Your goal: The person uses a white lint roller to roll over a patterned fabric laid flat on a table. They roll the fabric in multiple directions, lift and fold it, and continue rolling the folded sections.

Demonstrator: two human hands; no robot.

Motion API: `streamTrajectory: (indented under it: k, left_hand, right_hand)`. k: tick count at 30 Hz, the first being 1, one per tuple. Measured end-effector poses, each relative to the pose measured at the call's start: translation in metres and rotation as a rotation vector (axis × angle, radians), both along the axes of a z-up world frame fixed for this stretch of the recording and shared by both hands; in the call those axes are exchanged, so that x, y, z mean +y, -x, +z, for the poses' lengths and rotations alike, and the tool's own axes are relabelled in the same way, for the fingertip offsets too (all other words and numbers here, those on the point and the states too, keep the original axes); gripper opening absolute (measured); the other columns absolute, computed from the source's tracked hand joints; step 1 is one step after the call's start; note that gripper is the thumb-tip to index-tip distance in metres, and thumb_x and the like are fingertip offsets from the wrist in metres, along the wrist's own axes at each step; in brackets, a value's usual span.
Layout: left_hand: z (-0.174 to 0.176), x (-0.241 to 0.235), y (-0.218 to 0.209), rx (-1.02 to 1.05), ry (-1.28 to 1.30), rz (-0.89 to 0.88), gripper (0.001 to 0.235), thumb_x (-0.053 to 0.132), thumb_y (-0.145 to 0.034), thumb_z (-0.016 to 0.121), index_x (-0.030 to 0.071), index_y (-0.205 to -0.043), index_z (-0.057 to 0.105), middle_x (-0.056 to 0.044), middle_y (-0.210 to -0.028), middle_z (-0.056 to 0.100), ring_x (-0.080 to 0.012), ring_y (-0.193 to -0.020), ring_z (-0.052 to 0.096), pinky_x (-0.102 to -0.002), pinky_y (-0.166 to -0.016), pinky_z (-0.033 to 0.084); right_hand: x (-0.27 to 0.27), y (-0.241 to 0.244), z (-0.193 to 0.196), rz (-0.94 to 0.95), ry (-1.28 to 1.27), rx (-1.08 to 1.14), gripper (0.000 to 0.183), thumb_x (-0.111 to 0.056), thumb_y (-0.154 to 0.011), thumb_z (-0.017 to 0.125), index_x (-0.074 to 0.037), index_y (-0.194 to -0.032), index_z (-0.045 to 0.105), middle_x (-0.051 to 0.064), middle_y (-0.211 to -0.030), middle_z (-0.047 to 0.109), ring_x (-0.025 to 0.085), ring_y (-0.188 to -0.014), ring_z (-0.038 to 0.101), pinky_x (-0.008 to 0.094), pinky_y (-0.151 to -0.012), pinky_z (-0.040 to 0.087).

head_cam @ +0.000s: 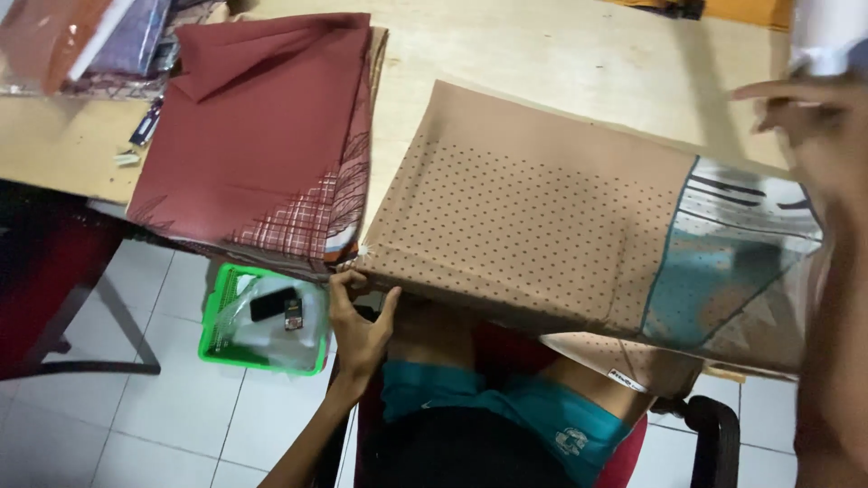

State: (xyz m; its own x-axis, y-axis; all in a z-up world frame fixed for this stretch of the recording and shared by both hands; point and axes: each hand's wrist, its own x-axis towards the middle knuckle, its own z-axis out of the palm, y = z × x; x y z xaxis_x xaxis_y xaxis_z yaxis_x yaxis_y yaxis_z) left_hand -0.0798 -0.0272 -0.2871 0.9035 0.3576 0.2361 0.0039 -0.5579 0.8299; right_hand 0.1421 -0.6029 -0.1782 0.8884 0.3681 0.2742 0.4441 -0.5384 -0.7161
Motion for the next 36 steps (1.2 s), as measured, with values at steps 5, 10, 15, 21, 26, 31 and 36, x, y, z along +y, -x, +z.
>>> streamTrajectory:
  k: [5, 10, 15, 21, 26, 31, 36]
  left_hand:
    - [-0.005, -0.001, 0.005, 0.122, 0.144, 0.046, 0.061, 0.017, -0.083, 0.086, 0.005, -0.127, 0.045, -0.023, -0.116, 0.064, -0.0409, -0.112, 0.066, -0.054, -0.100, 0.050]
    - [-0.012, 0.003, 0.006, 0.125, 0.129, -0.018, 0.016, 0.020, -0.096, 0.075, 0.009, -0.104, 0.067, -0.013, -0.096, 0.074, -0.0315, -0.101, 0.072, -0.047, -0.094, 0.054]
    - [0.009, 0.007, 0.006, 0.025, 0.166, -0.024, 0.004, 0.012, -0.100, 0.066, 0.010, -0.096, 0.066, -0.012, -0.085, 0.071, -0.0294, -0.089, 0.073, -0.044, -0.086, 0.055]
    - [0.015, 0.014, 0.008, -0.001, 0.300, -0.095, 0.011, 0.013, -0.107, 0.052, 0.007, -0.100, 0.058, -0.007, -0.078, 0.058, -0.0119, -0.084, 0.054, -0.039, -0.081, 0.050]
    - [0.019, 0.012, 0.010, 0.007, 0.409, -0.150, 0.014, 0.015, -0.111, 0.042, 0.008, -0.101, 0.050, -0.001, -0.081, 0.046, -0.0119, -0.084, 0.047, -0.034, -0.085, 0.045]
    - [0.018, 0.012, 0.006, -0.050, 0.421, -0.096, 0.013, 0.013, -0.110, 0.041, 0.007, -0.105, 0.050, 0.000, -0.081, 0.039, -0.0089, -0.083, 0.043, -0.032, -0.081, 0.043]
    - [-0.002, 0.015, 0.007, -0.022, 0.408, 0.014, 0.015, 0.020, -0.110, 0.045, 0.006, -0.112, 0.051, -0.006, -0.096, 0.051, -0.0149, -0.098, 0.048, -0.036, -0.092, 0.042]
  right_hand:
    - [0.231, 0.000, 0.001, 0.159, -0.117, 0.017, 0.039, -0.005, -0.078, 0.092, -0.004, -0.114, 0.078, 0.010, -0.100, 0.076, 0.016, -0.083, 0.070, 0.024, -0.066, 0.053]
    - [0.355, -0.001, 0.005, 0.492, 0.080, 0.005, 0.024, -0.006, -0.087, 0.075, 0.012, -0.102, 0.075, 0.033, -0.085, 0.071, 0.050, -0.078, 0.069, 0.058, -0.074, 0.052]
    - [0.378, -0.060, -0.089, 0.384, 0.377, 0.003, 0.025, -0.030, -0.086, 0.077, -0.015, -0.106, 0.080, 0.007, -0.090, 0.078, 0.030, -0.088, 0.074, 0.050, -0.099, 0.047]
    - [0.378, -0.068, -0.067, 0.405, 0.335, 0.039, 0.028, -0.039, -0.089, 0.076, -0.021, -0.109, 0.081, 0.003, -0.072, 0.074, 0.022, -0.067, 0.071, 0.036, -0.073, 0.053]
    - [0.381, -0.079, -0.080, 0.435, 0.245, 0.080, 0.031, -0.033, -0.091, 0.075, -0.011, -0.112, 0.079, 0.010, -0.080, 0.076, 0.025, -0.067, 0.071, 0.034, -0.062, 0.055]
    - [0.387, -0.090, -0.092, 0.434, 0.169, 0.106, 0.026, -0.026, -0.092, 0.074, -0.009, -0.111, 0.078, 0.014, -0.084, 0.074, 0.026, -0.072, 0.070, 0.037, -0.065, 0.054]
    - [0.396, -0.085, -0.087, 0.406, 0.178, 0.082, 0.021, -0.024, -0.094, 0.073, -0.012, -0.111, 0.076, 0.015, -0.102, 0.075, 0.035, -0.107, 0.070, 0.046, -0.093, 0.051]
